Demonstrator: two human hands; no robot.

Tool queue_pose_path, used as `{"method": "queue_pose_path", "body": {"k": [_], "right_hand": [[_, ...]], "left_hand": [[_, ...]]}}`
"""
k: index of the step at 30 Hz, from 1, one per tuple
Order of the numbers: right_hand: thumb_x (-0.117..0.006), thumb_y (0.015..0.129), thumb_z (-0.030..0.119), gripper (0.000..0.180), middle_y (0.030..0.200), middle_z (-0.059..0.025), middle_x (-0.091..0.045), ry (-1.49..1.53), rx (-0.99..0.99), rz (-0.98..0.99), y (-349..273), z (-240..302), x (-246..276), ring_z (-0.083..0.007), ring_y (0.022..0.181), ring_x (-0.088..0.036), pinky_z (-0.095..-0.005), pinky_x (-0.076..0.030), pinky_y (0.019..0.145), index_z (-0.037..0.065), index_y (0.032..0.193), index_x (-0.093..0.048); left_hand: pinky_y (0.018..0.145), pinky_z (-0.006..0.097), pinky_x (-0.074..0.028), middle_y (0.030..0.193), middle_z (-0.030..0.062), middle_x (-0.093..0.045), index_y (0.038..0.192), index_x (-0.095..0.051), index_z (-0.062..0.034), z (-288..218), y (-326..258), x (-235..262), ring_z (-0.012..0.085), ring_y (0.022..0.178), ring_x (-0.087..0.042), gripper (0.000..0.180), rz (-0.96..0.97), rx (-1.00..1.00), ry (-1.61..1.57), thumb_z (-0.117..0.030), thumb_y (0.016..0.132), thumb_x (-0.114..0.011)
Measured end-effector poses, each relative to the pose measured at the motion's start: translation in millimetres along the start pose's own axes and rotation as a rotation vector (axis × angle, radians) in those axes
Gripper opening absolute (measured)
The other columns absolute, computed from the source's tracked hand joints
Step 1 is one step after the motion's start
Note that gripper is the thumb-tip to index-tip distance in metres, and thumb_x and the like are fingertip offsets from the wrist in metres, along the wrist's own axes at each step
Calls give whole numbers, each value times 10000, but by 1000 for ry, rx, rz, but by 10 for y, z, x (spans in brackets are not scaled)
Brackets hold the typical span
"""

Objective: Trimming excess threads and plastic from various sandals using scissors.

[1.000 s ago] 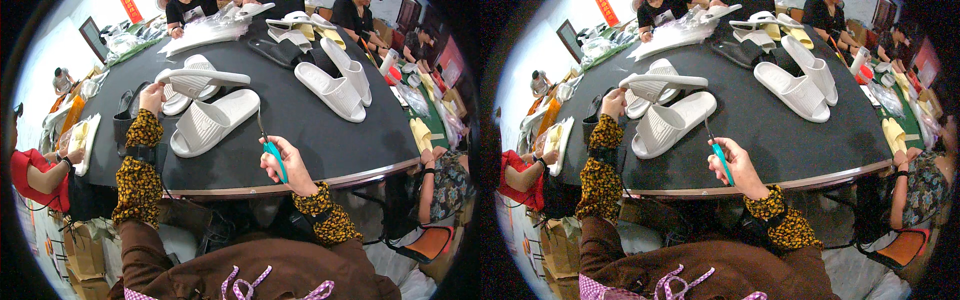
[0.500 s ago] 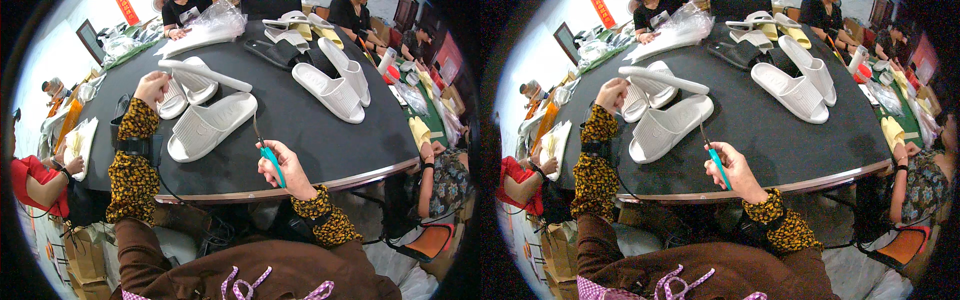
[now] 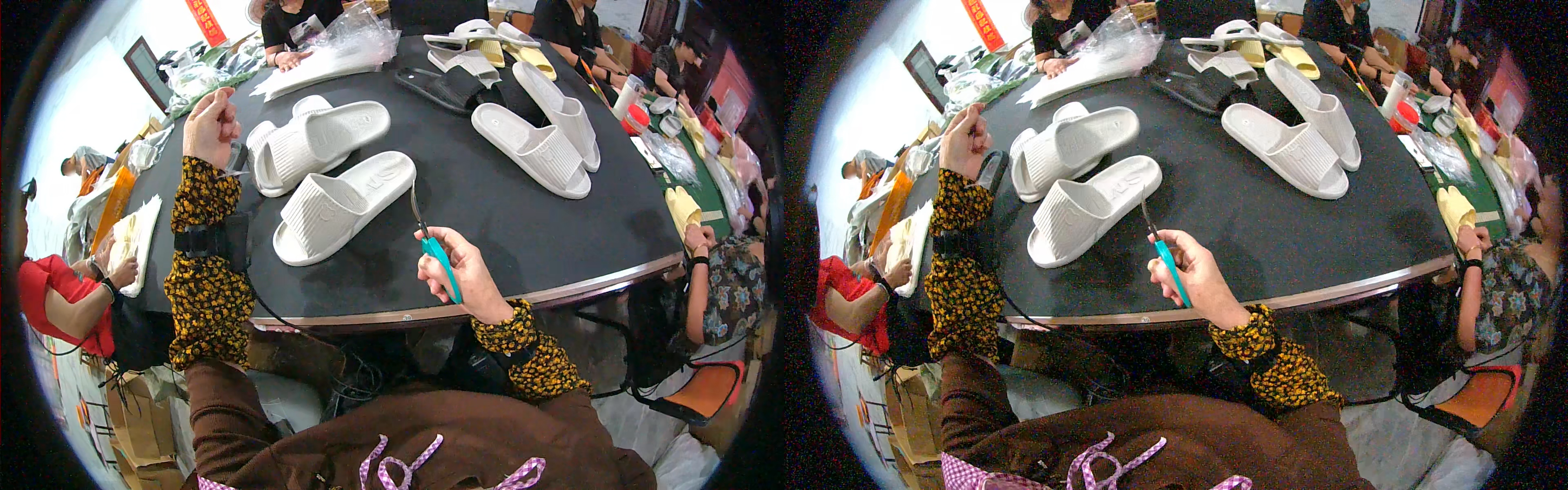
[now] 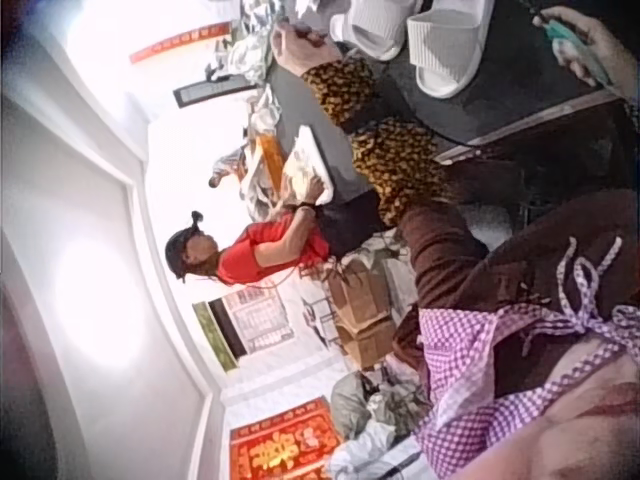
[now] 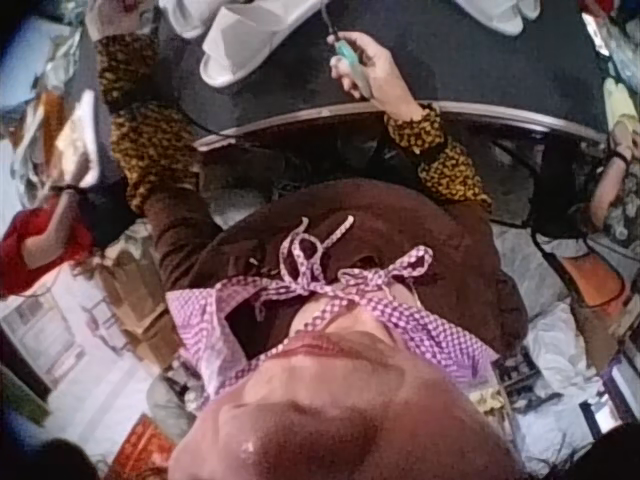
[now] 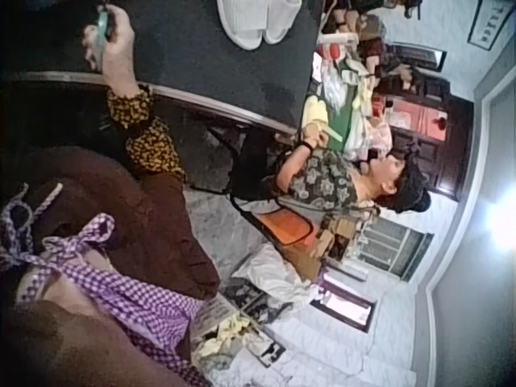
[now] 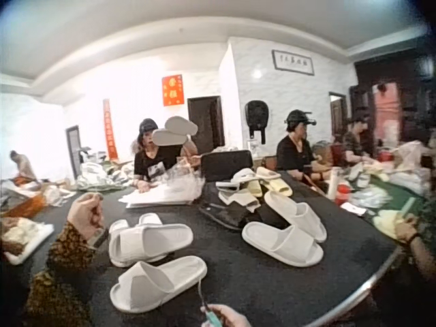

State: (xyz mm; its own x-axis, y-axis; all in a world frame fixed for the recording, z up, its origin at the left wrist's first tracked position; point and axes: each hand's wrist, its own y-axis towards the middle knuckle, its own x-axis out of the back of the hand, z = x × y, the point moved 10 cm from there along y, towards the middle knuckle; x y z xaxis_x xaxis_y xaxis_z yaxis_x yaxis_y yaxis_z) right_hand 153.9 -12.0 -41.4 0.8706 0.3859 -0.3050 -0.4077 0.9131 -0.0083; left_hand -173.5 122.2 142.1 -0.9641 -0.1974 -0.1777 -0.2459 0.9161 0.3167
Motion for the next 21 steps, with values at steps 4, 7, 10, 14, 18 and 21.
{"method": "queue_pose_path", "body": {"k": [4,7,10,14,18,21], "right_hand": [[-575,848,144,378,791,-40,-574,0,-13,31,1,-46,-6,-42,528,-490,-168,-379,413,57,1189,-435],[-562,843,109,377,792,-47,-574,3,2,27,-10,-35,-22,-43,522,-490,-166,-386,415,57,1192,-432],[-556,819,77,386,777,-55,-568,22,4,-4,36,-46,-15,-39,515,-485,-159,-382,417,61,1189,-446],[-551,812,66,383,747,-44,-553,-15,7,-76,-6,34,-19,-32,504,-470,-160,-367,407,45,1182,-453],[-555,846,132,371,740,-43,-544,-97,10,-115,-4,63,-73,-24,501,-458,-152,-360,412,36,1189,-451],[-556,847,141,373,742,-43,-542,-134,9,-99,35,32,-125,-22,503,-456,-151,-363,414,36,1187,-447]], "left_hand": [[429,206,-336,612,-15,-465,970,-582,-22,-32,-243,151,53,454,-352,197,-15,3,234,-200,902,-532],[443,182,-350,642,-26,-490,948,-608,-39,-54,-575,342,39,497,-399,183,14,45,426,-204,892,-551],[476,155,-380,736,-29,-594,936,-649,-33,-88,-888,909,17,540,-443,172,-99,-39,675,-171,871,-570],[577,173,-411,932,-12,-610,981,-639,-43,-197,-1490,1907,29,718,-481,216,-223,103,741,-214,887,-546],[523,192,-412,796,27,-623,983,-607,-35,-62,-2301,2692,66,593,-508,220,-361,244,688,-225,899,-534],[499,223,-438,724,43,-619,988,-593,-45,253,-2870,3328,95,571,-548,231,-508,373,600,-248,884,-558]]}}
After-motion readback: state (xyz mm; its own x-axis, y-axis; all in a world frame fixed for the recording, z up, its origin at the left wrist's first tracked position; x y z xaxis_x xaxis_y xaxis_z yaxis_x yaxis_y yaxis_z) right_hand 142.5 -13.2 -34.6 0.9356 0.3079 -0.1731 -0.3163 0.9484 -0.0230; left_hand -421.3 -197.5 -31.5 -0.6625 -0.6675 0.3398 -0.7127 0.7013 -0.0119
